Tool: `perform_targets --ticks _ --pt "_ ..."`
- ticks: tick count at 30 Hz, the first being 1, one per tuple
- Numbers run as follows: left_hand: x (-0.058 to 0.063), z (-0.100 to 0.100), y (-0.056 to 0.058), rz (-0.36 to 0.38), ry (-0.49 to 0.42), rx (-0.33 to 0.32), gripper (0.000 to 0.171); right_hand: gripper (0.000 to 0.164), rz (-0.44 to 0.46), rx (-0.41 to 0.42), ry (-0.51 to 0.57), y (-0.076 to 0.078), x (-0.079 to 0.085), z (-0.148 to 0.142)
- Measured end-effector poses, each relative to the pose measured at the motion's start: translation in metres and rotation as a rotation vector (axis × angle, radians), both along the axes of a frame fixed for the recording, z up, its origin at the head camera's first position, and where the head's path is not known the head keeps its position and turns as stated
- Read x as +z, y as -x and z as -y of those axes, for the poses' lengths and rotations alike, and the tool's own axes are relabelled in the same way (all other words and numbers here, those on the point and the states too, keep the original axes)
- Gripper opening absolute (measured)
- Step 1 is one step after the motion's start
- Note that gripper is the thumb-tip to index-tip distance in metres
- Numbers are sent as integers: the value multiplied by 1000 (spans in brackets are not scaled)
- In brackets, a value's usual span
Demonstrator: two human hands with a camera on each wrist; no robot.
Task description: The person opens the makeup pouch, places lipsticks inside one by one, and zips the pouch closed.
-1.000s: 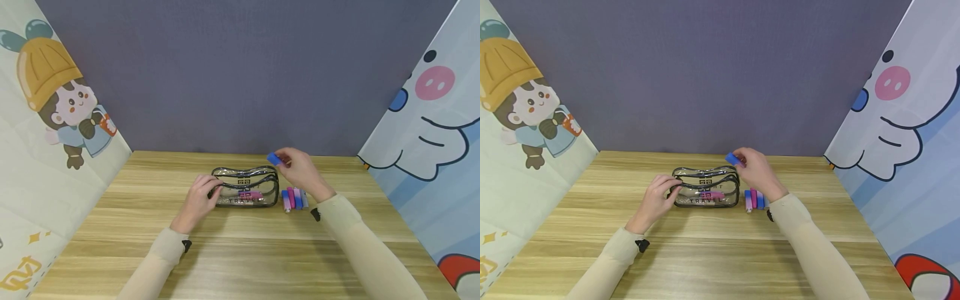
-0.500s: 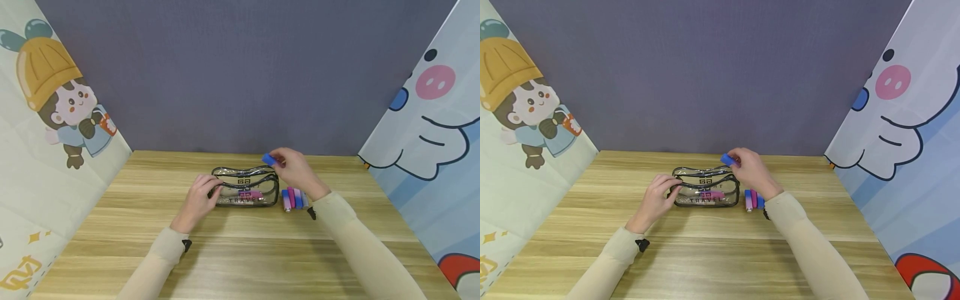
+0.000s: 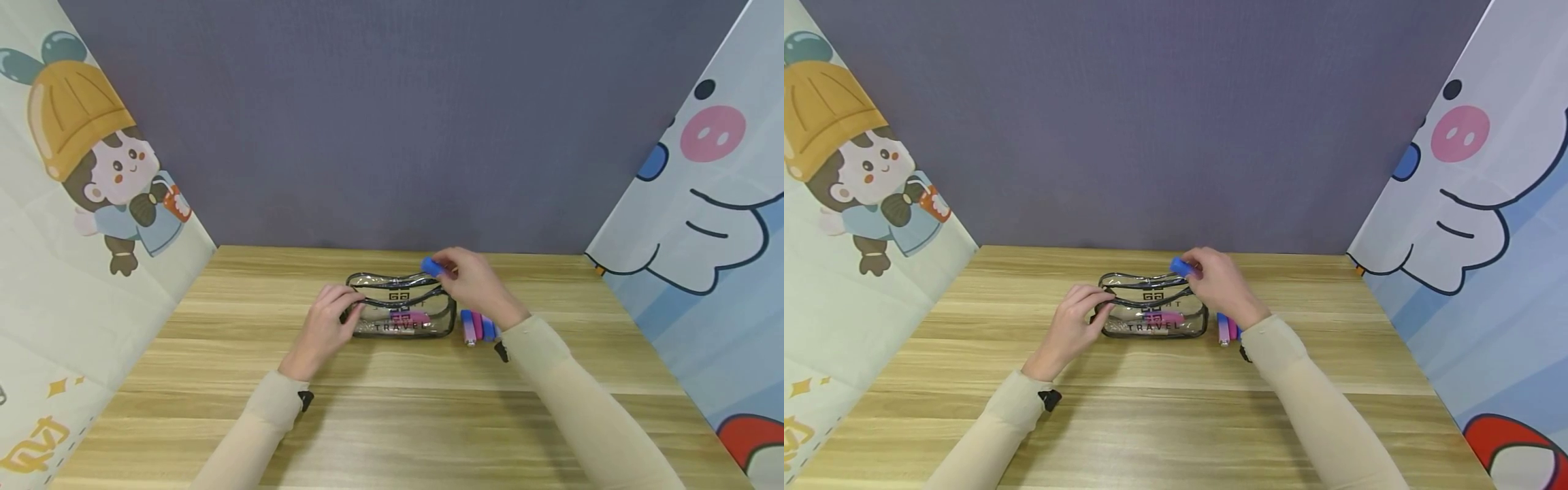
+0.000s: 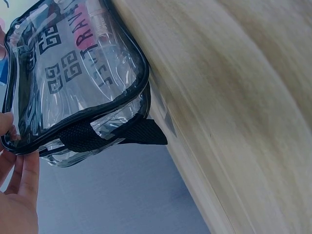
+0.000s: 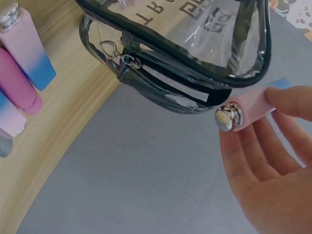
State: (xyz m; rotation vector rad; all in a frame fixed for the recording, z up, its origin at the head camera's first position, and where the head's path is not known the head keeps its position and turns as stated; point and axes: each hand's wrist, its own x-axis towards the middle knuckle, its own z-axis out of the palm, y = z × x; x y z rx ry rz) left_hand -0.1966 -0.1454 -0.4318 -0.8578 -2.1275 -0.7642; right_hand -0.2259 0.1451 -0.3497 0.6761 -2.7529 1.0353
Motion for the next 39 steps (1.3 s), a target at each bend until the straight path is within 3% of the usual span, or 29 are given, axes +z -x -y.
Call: perform_targets --ticks 13,39 --pt "1 0 -1 2 5 2 20 31 -1 12 11 -1 -5 5" --pt "1 0 -2 5 2 -1 20 24 -38 67 -82 -4 -11 18"
